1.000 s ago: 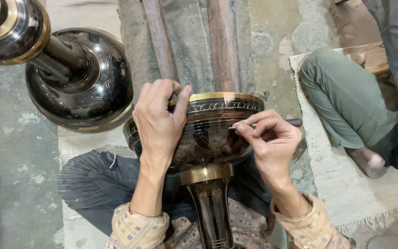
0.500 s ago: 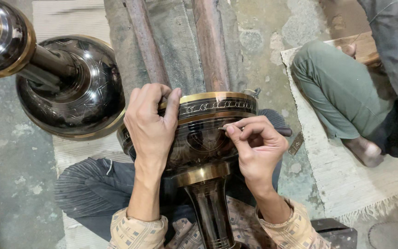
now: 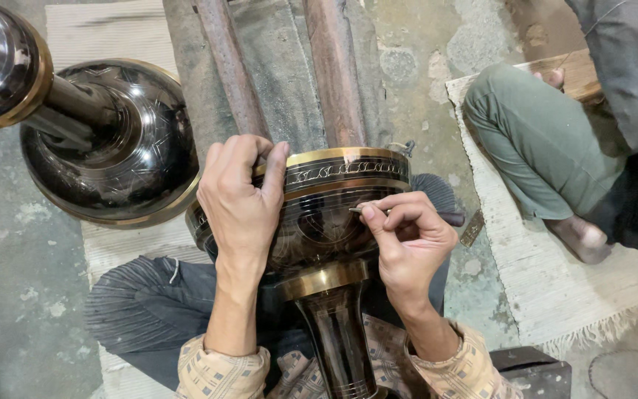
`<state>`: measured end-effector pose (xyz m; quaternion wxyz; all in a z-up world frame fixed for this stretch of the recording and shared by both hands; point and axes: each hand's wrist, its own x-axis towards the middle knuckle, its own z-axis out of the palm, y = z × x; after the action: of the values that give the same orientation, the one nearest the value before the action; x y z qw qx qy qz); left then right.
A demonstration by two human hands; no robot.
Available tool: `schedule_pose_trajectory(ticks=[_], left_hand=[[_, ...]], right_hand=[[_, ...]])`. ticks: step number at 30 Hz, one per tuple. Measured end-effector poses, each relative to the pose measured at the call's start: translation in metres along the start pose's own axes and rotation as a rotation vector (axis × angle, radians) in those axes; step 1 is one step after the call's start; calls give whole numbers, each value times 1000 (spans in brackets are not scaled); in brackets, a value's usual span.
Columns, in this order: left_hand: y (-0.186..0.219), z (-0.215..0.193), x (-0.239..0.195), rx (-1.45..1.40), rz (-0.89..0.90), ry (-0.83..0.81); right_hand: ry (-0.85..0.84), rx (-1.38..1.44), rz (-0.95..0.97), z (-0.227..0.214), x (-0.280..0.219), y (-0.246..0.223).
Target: The person sits on the floor and uses a small chisel-like tool to engrave decorative patterns onto the surface of a dark metallic vessel. They hold the vessel steady with one hand while carefully carving lines and shapes with the other.
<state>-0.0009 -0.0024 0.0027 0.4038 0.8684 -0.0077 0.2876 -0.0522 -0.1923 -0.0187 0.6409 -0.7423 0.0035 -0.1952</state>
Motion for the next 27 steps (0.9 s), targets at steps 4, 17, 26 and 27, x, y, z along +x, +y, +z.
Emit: schedule_pose_trajectory(ticks=[4,17,26,27], left_hand=[[0,0,0,-7,-8,-9],[1,0,-1,2,7,0],[1,1,0,1,8,5],[1,1,-1,2,10,5]], right_hand=[[15,26,-2,3,-2,0],[14,32,-56,2,-9,4],[24,68,-68,4,-19,5],[25,58,-76,5,-20,5]])
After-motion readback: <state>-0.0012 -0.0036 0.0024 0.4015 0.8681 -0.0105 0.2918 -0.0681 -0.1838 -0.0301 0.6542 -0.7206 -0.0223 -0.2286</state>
